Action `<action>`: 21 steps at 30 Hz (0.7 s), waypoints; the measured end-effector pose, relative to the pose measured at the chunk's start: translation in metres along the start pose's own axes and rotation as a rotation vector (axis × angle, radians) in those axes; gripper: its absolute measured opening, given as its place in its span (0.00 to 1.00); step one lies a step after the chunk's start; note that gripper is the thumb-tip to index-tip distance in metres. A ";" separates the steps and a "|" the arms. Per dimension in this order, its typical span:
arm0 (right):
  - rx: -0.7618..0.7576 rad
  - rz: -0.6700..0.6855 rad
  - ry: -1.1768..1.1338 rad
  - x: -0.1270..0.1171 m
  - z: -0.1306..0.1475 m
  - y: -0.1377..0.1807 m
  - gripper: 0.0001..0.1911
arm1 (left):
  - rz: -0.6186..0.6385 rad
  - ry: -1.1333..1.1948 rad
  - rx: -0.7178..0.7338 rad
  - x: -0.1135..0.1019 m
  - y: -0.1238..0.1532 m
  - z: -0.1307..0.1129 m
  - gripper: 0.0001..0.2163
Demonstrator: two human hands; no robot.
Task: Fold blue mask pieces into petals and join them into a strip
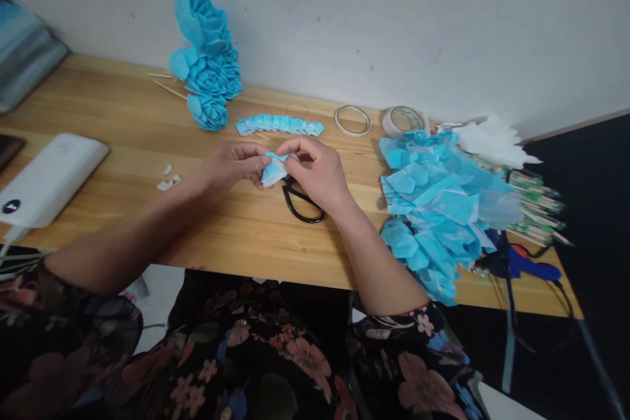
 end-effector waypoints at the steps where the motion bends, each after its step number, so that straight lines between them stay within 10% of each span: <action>1: -0.033 -0.010 0.022 0.000 0.001 0.000 0.07 | 0.001 0.019 -0.006 0.000 0.000 0.000 0.06; 21: -0.012 0.073 -0.053 -0.004 0.007 0.003 0.12 | -0.063 0.060 0.101 -0.008 -0.002 0.005 0.09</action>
Point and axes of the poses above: each hand's wrist, its own y-axis away from the middle knuckle, its own x-axis out of the palm, z = x × y, the point moved 4 cm from there along -y, towards the middle knuckle, and after that the axes turned 15 degrees about y, right-handed, at the moved point
